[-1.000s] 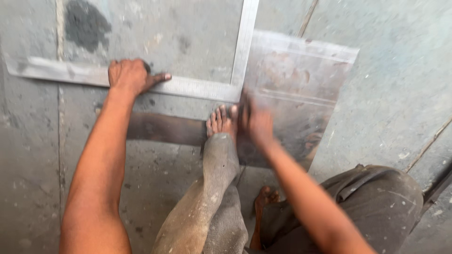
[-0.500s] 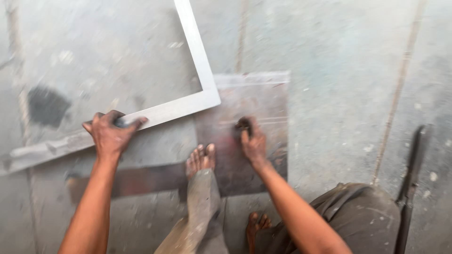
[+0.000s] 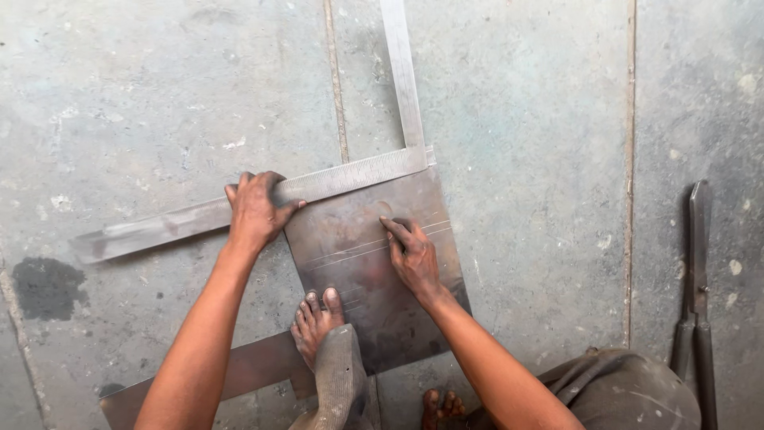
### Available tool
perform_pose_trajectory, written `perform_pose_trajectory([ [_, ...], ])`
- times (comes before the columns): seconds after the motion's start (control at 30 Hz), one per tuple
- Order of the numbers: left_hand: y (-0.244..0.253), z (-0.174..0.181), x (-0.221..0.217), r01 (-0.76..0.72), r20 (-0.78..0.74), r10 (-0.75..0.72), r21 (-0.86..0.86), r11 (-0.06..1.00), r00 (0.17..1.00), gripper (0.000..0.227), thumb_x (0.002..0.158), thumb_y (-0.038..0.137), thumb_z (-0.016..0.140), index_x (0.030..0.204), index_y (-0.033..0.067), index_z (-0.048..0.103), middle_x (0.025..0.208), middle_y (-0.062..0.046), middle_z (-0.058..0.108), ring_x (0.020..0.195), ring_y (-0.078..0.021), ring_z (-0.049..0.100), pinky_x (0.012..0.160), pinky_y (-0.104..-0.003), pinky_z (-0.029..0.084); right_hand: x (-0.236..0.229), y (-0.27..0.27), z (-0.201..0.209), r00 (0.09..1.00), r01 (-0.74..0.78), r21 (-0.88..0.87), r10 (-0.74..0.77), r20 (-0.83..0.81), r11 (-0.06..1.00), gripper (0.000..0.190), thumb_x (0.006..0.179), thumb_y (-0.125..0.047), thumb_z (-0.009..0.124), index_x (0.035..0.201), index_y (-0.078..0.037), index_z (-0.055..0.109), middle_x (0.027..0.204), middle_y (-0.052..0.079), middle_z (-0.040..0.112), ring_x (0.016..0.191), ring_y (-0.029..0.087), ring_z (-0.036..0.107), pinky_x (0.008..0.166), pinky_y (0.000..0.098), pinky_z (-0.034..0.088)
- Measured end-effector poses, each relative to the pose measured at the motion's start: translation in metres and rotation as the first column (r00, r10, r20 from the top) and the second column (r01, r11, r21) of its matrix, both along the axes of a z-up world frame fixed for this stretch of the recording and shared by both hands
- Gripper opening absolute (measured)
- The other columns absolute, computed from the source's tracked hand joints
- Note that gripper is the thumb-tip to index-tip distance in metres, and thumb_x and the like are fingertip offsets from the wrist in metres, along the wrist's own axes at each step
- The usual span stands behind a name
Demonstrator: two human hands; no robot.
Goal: The person uses a metal square ruler and a pencil to draw straight lines on a rectangular metal sheet placed on the floor. They repeatedly reposition the ruler to create a series of parallel lines across the surface of the metal.
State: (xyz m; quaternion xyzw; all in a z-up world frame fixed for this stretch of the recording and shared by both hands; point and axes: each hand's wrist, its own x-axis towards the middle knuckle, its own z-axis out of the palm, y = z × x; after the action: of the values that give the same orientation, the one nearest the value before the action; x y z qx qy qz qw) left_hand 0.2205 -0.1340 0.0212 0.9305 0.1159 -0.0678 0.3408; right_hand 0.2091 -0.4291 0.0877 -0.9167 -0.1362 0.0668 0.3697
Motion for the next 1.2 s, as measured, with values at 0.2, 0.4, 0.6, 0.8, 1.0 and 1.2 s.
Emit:
perform_pose_trajectory([
  [0.2,0.003,0.004,0.014,-0.017,-0.117,0.014,-0.022,1.0,0.993,0.064,0.066,0.041,0.094,0.113,0.003,0.073,0.108,-0.013,0.069,0.112,-0.0311,0.056,0.098,-0.047,0.036,-0.002,-0.006,-0.014,0.999,-0.03,-0.027,0.031,0.026,0.999,0.037,0.095,0.0,0.068,0.13,-0.012,0.07,0.109,0.015,0.066,0.092,0.032,0.069,0.076,0.0411,0.057],
  [0.4,0.002,-0.005,0.017,-0.02,-0.09,0.015,-0.055,0.998,0.996,0.062,0.063,0.042,0.096,0.107,0.0044,0.074,0.108,-0.013,0.069,0.113,-0.0319,0.055,0.099,-0.048,0.034,0.002,0.005,-0.017,0.997,-0.069,0.006,0.069,-0.026,0.998,0.04,0.092,-0.003,0.072,0.13,-0.013,0.07,0.11,0.014,0.068,0.093,0.032,0.072,0.076,0.0397,0.058],
  [0.6,0.005,-0.004,0.015,-0.013,-0.077,0.008,-0.057,0.998,0.997,0.061,0.063,0.041,0.095,0.108,0.0058,0.072,0.108,-0.012,0.068,0.113,-0.0305,0.056,0.099,-0.049,0.034,0.023,0.014,-0.017,0.996,-0.087,0.012,0.087,0.027,0.996,0.027,0.09,-0.002,0.072,0.116,-0.008,0.068,0.114,0.012,0.07,0.101,0.033,0.072,0.082,0.0386,0.06],
  [0.8,0.002,-0.003,0.015,-0.022,-0.061,0.02,-0.048,0.999,0.998,0.06,0.062,0.036,0.095,0.108,0.0061,0.071,0.107,-0.01,0.068,0.113,-0.03,0.055,0.101,-0.05,0.034,0.056,0.018,-0.015,0.985,-0.162,-0.005,0.162,0.061,0.987,0.024,0.09,0.001,0.074,0.113,-0.005,0.07,0.108,0.015,0.067,0.097,0.034,0.071,0.08,0.0402,0.059],
  [1.0,0.001,-0.006,0.014,-0.037,-0.056,0.034,-0.04,0.999,0.998,0.059,0.061,0.033,0.096,0.108,0.007,0.071,0.105,-0.008,0.068,0.111,-0.0278,0.056,0.103,-0.051,0.034,0.086,0.031,-0.013,0.942,-0.319,-0.102,0.327,0.07,0.942,0.019,0.089,0.0,0.077,0.106,-0.004,0.069,0.103,0.012,0.068,0.094,0.033,0.07,0.077,0.0422,0.057],
  [1.2,0.0,-0.012,0.013,-0.044,-0.021,0.043,-0.037,0.998,0.999,0.061,0.059,0.032,0.097,0.109,0.0075,0.072,0.104,-0.007,0.068,0.111,-0.0265,0.057,0.105,-0.051,0.033,0.092,0.035,-0.015,0.927,-0.362,-0.154,0.372,0.042,0.919,0.018,0.089,-0.003,0.077,0.106,-0.004,0.07,0.103,0.012,0.067,0.092,0.033,0.071,0.076,0.0418,0.057],
])
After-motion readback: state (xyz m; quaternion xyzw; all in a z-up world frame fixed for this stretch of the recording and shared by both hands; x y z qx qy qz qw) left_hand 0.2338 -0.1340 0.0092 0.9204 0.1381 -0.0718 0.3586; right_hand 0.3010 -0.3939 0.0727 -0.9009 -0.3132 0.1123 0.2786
